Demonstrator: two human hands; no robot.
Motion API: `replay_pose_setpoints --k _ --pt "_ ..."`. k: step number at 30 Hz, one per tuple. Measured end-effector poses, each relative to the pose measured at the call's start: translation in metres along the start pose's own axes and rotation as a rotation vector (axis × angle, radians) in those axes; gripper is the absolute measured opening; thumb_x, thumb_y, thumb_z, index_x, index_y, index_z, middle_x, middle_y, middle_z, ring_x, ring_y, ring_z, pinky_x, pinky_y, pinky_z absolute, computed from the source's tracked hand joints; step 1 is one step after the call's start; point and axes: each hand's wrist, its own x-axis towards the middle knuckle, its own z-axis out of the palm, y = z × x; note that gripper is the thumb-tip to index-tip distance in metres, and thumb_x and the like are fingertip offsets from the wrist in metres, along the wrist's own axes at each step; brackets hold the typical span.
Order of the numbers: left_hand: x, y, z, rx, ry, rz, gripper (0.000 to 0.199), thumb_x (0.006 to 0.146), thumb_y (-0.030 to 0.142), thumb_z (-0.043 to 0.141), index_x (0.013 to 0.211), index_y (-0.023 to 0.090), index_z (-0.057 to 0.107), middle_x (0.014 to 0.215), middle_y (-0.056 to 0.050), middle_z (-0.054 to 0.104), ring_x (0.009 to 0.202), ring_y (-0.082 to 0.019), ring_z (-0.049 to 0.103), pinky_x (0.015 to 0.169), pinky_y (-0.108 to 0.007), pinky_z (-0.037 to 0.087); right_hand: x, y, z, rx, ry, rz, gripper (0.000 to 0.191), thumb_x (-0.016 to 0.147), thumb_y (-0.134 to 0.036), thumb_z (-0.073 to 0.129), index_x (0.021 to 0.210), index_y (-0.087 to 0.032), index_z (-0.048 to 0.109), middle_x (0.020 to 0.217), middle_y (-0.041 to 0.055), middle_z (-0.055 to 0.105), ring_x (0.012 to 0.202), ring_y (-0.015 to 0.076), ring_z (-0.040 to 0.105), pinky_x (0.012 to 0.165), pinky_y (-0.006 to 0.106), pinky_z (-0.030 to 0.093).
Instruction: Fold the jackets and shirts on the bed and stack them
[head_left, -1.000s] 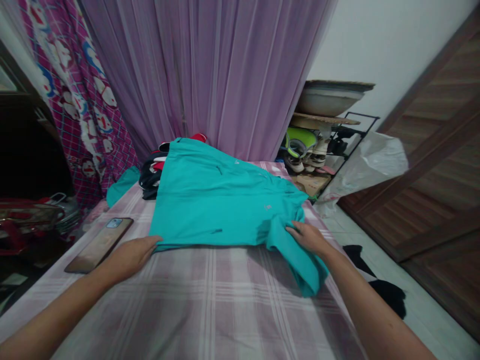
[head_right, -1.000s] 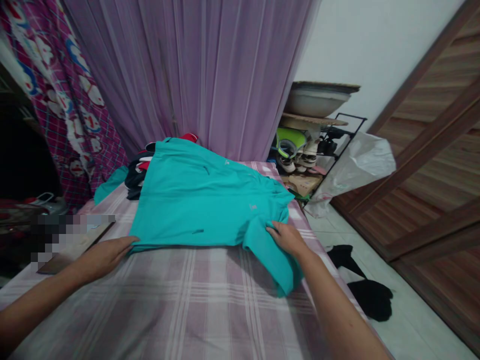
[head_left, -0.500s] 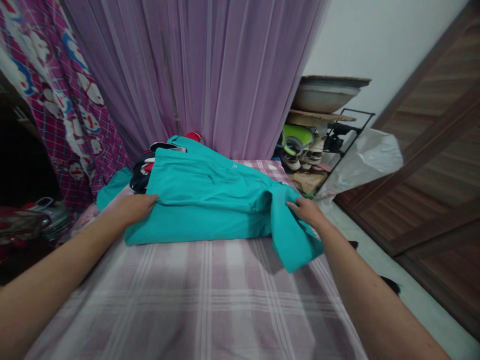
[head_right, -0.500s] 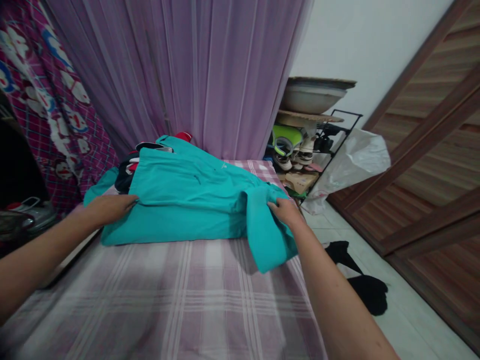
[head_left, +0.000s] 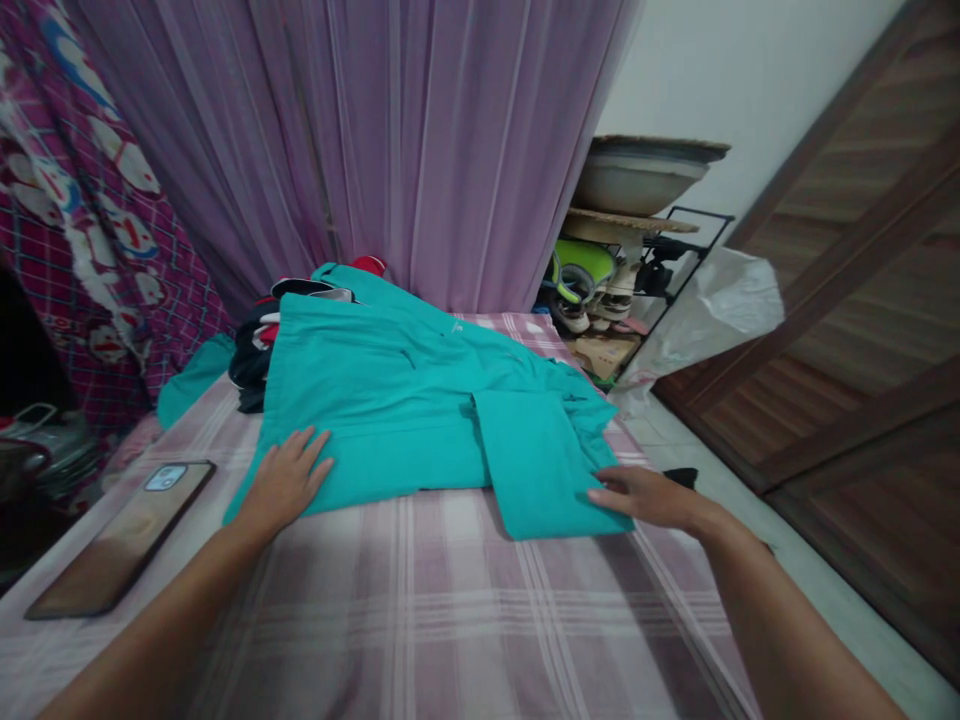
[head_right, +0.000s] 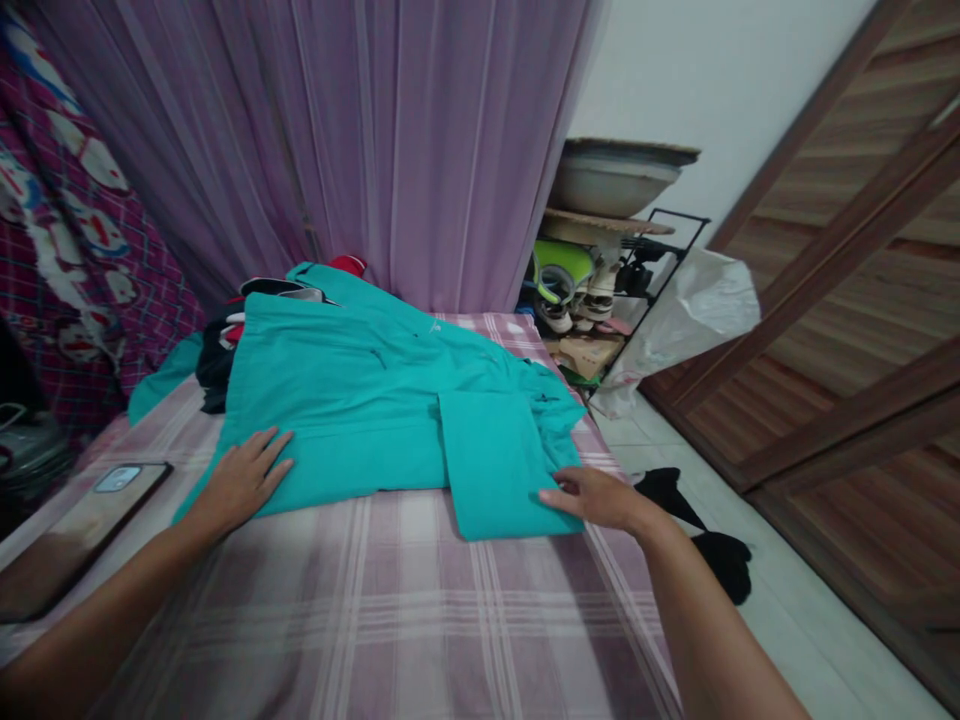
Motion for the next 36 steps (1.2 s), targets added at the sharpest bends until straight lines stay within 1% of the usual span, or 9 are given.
replay_pose_setpoints --k 4,6,10,13,16,19,25,30,36 --pt "0.003 0.002 -0.002 -0.001 0.0 -0.004 0.055 0.096 0.045 0.035 0.138 0.017 0.056 0.146 -0.02 0.051 0.136 -0.041 0.045 0.104 -0.062 0.04 -0.017 -0.018 0.017 0.22 -0.196 -0.104 0.051 0.068 -0.072 0.068 0.059 -0.022 0.061 0.067 0.0028 0.066 0.067 0.0208 0.061 0.067 0.034 0.052" --pt "0.004 0.005 -0.004 0.008 -0.004 -0.009 0.055 0.096 0.045 0.035 0.139 0.016 0.055 0.146 -0.02 0.051 0.135 -0.041 0.045 0.105 -0.062 0.039 -0.012 -0.033 0.015 0.459 -0.213 -0.099 0.049 0.068 -0.069 0.07 0.065 -0.021 0.062 0.069 0.0019 0.067 0.069 0.0204 0.063 0.073 0.036 0.054" --pt "0.003 0.008 -0.009 0.031 -0.006 -0.021 0.055 0.097 0.044 0.035 0.14 0.016 0.053 0.146 -0.021 0.051 0.135 -0.039 0.046 0.107 -0.06 0.039 0.03 -0.071 -0.006 0.978 0.255 -0.114 0.05 0.063 -0.064 0.078 0.092 -0.025 0.066 0.088 0.0031 0.075 0.087 0.024 0.068 0.086 0.04 0.054" --pt "0.002 0.01 -0.01 0.043 -0.005 -0.019 0.055 0.097 0.045 0.034 0.139 0.016 0.054 0.145 -0.021 0.052 0.134 -0.038 0.047 0.106 -0.06 0.04 0.082 -0.105 -0.022 1.166 0.563 -0.191 0.058 0.069 -0.068 0.07 0.111 -0.028 0.063 0.107 0.0045 0.075 0.108 0.0266 0.066 0.093 0.043 0.054" --pt "0.001 0.01 -0.01 0.045 0.01 -0.017 0.055 0.097 0.045 0.034 0.137 0.016 0.055 0.144 -0.02 0.053 0.134 -0.037 0.048 0.106 -0.058 0.04 0.124 -0.135 -0.03 1.153 0.568 -0.278 0.065 0.084 -0.073 0.047 0.135 -0.033 0.05 0.137 0.0042 0.062 0.126 0.0243 0.057 0.098 0.047 0.051" --pt "0.001 0.012 -0.011 0.064 0.017 -0.021 0.054 0.097 0.043 0.033 0.137 0.016 0.056 0.144 -0.019 0.054 0.133 -0.036 0.048 0.107 -0.057 0.04 0.14 -0.143 -0.026 0.848 0.485 -0.223 0.067 0.087 -0.07 0.045 0.144 -0.036 0.042 0.153 0.0035 0.046 0.132 0.0245 0.051 0.101 0.049 0.048" --pt "-0.001 0.012 -0.009 0.08 0.024 -0.012 0.053 0.097 0.042 0.034 0.137 0.015 0.057 0.144 -0.019 0.054 0.133 -0.037 0.048 0.105 -0.058 0.041 0.106 -0.08 -0.004 0.275 0.583 0.024 0.041 0.089 -0.049 0.052 0.107 -0.02 0.074 0.116 0.0107 0.072 0.116 0.0287 0.061 0.102 0.045 0.046" --pt "0.002 0.009 -0.006 0.066 0.044 0.01 0.058 0.096 0.047 0.031 0.137 0.013 0.056 0.144 -0.021 0.053 0.133 -0.04 0.048 0.103 -0.062 0.042 0.058 -0.012 0.028 -0.173 0.653 0.379 0.045 0.092 -0.05 0.048 0.11 -0.019 0.074 0.107 0.0151 0.074 0.104 0.0318 0.067 0.086 0.041 0.049" --pt "-0.005 0.009 -0.016 -0.037 0.105 0.071 0.06 0.096 0.053 0.032 0.137 0.016 0.056 0.151 -0.017 0.046 0.141 -0.036 0.04 0.11 -0.054 0.04 0.054 0.019 0.052 -0.199 0.766 0.261 0.043 0.09 -0.049 0.05 0.112 -0.018 0.071 0.1 0.0114 0.074 0.087 0.025 0.068 0.074 0.032 0.047"
